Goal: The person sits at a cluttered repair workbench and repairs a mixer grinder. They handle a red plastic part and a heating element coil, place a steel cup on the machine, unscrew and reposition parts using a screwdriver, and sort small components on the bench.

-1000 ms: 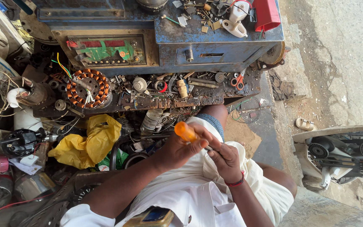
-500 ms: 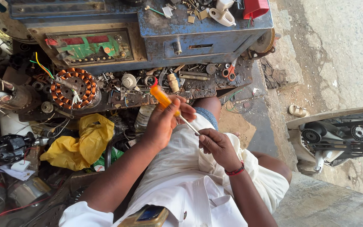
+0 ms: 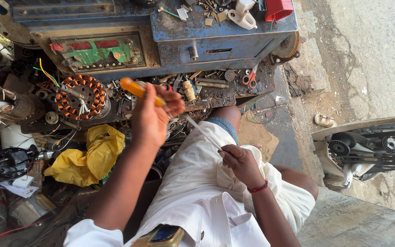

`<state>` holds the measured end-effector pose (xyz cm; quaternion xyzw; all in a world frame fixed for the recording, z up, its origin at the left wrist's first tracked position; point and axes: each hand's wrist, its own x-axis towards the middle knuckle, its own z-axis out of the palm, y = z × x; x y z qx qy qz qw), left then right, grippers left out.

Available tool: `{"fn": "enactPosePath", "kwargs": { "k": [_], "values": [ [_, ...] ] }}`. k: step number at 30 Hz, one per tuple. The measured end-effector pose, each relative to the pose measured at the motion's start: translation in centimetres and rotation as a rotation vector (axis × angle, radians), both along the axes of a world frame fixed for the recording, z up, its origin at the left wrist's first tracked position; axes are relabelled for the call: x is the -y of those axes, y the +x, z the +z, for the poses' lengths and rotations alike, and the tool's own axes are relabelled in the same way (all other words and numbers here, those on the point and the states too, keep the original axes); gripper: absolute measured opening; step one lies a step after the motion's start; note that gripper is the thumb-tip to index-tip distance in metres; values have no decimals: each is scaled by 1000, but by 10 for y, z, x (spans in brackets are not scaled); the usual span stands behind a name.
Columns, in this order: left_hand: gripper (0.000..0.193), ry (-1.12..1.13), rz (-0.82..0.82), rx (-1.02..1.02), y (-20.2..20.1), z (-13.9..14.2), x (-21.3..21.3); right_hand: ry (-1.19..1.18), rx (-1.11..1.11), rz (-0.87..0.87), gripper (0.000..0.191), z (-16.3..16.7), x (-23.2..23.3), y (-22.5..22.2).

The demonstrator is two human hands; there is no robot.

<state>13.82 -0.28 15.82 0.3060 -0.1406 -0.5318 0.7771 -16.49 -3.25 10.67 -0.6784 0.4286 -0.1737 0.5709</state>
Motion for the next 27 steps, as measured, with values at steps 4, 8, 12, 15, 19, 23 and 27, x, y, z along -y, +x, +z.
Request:
{"fn": "enactPosePath", "kwargs": {
  "k": [4,8,12,15,19,23,27],
  "values": [
    [39,57,-11,-31,13,1,1,99,90,12,21,3,-3,-6],
    [48,96,-143,-261,1,-5,4,29,99,40,18,19,-7,5],
    [51,86,-247,-431,-11,-11,0,-132,64,33,17,45,-14,12],
    [49,45,-286,-484,-10,-10,-2,-325,45,25,15,63,-14,19],
    [47,38,-307,-540,-10,-9,-3,-472,59,1,13,79,-17,24],
    [47,22,-324,-539,-9,-10,-2,-521,21,-3,13,87,-18,25],
    [47,37,-321,-532,-11,-12,-1,-535,-6,4,13,91,-15,27]
  ]
}}
